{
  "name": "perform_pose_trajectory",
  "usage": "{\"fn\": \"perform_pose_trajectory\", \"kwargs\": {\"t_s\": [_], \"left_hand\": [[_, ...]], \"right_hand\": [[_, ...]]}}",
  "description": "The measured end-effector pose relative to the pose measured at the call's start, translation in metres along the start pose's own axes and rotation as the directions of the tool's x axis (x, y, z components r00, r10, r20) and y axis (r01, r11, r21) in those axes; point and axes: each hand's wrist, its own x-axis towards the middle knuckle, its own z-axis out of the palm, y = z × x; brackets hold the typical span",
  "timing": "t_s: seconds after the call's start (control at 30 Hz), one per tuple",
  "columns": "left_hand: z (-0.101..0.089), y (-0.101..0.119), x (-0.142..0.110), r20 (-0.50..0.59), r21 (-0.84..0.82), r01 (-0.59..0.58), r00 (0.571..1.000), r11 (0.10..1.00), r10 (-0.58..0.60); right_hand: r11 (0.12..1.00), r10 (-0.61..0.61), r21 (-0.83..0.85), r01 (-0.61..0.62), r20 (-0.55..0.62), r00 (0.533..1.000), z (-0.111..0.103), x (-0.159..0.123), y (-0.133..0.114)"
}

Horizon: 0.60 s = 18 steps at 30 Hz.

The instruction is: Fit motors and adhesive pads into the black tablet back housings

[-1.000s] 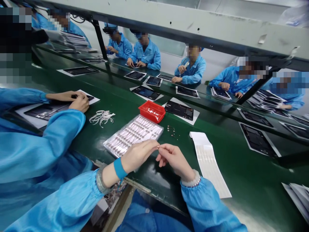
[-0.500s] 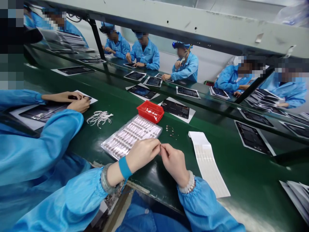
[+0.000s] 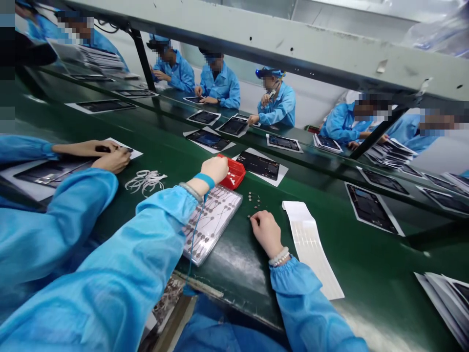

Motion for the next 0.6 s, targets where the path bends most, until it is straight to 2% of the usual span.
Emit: {"fn": "perform_pose_trajectory", "kwargs": {"t_s": [0.17,0.3,0.4,0.5,0.6], "left_hand": [[0.020,-0.002,0.012,0.025,0.042,-0.049,0.999,0.998,0.048],[0.019,-0.009,0.006,0.001,0.053,-0.115,0.993,0.992,0.115],[0.013,-0.010,-0.013,0.012,0.045,-0.217,0.976,0.975,0.217],[0.011,-0.006,-0.044,0.089,0.018,-0.358,0.931,0.934,0.355],[0.015,-0.005,-0.072,0.133,0.003,-0.425,0.897,0.905,0.421]], "right_hand": [[0.999,0.000,-0.035,-0.002,-0.054,0.999,0.011,0.006,-0.001],[0.999,-0.004,-0.034,0.002,-0.061,0.998,0.012,0.006,0.003],[1.000,-0.005,-0.022,0.004,-0.062,0.998,0.012,0.006,0.004],[1.000,-0.005,-0.005,0.005,-0.062,0.998,0.011,0.005,0.005],[1.000,-0.001,0.006,0.002,-0.077,0.997,0.008,0.003,0.004]]}}
